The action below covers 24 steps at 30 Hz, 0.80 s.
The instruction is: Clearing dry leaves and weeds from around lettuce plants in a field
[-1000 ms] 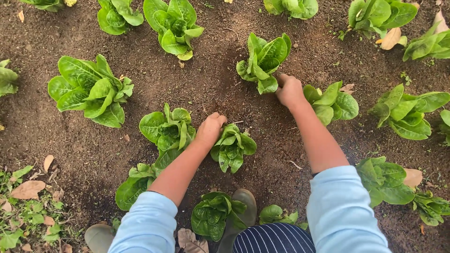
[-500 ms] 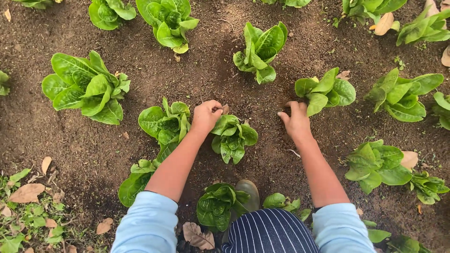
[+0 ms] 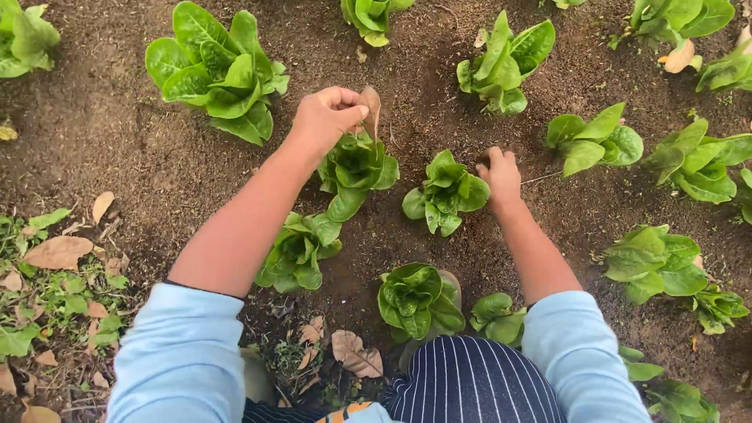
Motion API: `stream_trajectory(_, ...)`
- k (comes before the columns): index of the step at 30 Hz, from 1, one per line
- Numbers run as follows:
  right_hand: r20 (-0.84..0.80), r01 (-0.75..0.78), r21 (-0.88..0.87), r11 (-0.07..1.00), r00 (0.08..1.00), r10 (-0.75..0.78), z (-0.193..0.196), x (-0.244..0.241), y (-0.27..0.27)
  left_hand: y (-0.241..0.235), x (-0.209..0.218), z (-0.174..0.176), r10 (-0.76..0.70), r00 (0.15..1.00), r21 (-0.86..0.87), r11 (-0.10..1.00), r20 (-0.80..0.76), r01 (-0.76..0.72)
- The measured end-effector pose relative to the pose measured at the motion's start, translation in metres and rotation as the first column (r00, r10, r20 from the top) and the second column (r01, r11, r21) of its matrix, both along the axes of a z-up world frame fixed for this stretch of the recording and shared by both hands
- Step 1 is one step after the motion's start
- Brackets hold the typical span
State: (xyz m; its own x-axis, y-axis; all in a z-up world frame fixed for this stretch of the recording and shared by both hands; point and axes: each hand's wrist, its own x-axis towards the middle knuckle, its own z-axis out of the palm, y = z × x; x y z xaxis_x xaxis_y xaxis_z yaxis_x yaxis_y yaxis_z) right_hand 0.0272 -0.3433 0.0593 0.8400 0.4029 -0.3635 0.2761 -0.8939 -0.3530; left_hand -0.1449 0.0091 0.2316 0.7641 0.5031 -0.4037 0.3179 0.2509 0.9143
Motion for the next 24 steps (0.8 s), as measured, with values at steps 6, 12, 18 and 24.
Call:
stream_trajectory(6,-0.300,-0.010,0.120,0.993,0.953,0.046,0.029,0.022,0.089,0.084,-0.084,0.085,-0.062,0.909,0.037,0.996,-0.413,0.085)
stream_trajectory(12,-0.011,-0.303,-0.024,0.953,0.953,0.303,-0.082,-0.012,0.176,0.128,-0.218,-0.066,-0.016,0.955,0.041,0.999,-0.296,0.029)
stream_trajectory(18,-0.316,-0.684,-0.365,0.632,0.729,0.607,-0.016,-0.085,0.167,0.155,-0.323,-0.211,-0.283,0.632,0.251,0.744,-0.721,0.619)
stream_trajectory(24,-0.364,-0.766,-0.346,0.541,0.642,0.675,0.047,-0.207,0.134,0.165,-0.342,-0.208,-0.480,0.586,-0.034,0.791,-0.653,0.610)
